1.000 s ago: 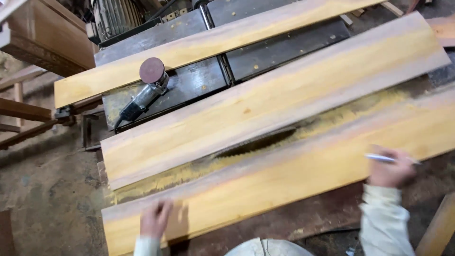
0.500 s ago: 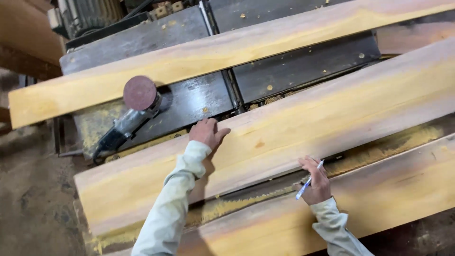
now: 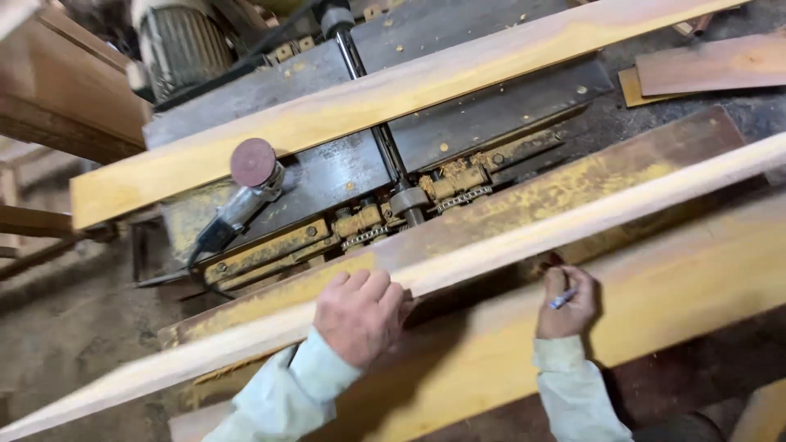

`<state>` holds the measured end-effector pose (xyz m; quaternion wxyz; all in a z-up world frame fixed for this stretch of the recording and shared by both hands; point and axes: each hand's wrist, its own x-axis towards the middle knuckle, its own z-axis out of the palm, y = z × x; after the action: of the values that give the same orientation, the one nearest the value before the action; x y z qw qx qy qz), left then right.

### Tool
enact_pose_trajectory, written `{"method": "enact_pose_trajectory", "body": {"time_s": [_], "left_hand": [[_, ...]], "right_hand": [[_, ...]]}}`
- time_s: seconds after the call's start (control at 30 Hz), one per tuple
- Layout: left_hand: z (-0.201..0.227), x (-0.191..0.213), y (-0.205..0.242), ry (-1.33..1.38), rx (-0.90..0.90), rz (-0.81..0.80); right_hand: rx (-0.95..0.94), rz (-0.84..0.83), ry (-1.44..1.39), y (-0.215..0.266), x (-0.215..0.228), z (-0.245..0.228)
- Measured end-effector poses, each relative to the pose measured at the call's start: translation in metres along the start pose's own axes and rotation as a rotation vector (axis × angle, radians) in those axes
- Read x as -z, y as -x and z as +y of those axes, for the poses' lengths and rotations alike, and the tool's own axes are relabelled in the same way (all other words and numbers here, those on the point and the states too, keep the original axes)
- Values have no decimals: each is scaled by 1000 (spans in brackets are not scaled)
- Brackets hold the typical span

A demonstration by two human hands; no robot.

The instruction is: Marking wooden boards with a pen on a table saw surface in a workshop.

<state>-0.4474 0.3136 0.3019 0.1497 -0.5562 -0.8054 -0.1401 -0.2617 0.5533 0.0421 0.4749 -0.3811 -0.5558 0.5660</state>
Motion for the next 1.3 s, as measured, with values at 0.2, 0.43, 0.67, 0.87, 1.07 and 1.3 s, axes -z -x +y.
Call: {"method": "enact_pose_trajectory", "body": {"time_s": [0.2, 0.43, 0.67, 0.87, 1.07, 1.3], "left_hand": [[137, 145, 12, -324, -145, 15], [291, 117, 165, -403, 68, 122], [311, 145, 174, -142, 239, 180], [248, 83, 215, 312, 538, 159], [206, -38, 220, 965, 592, 565], [240, -98, 207, 1296, 861, 243]], "right_hand": [[-213, 81, -209, 45, 20, -41], [-421, 226, -124, 116, 129, -74], [-507, 232, -99, 103, 134, -145], [-528, 315, -155, 58, 119, -211], [-349, 104, -210, -7, 93, -227], [274, -118, 68, -32, 52, -279]]}}
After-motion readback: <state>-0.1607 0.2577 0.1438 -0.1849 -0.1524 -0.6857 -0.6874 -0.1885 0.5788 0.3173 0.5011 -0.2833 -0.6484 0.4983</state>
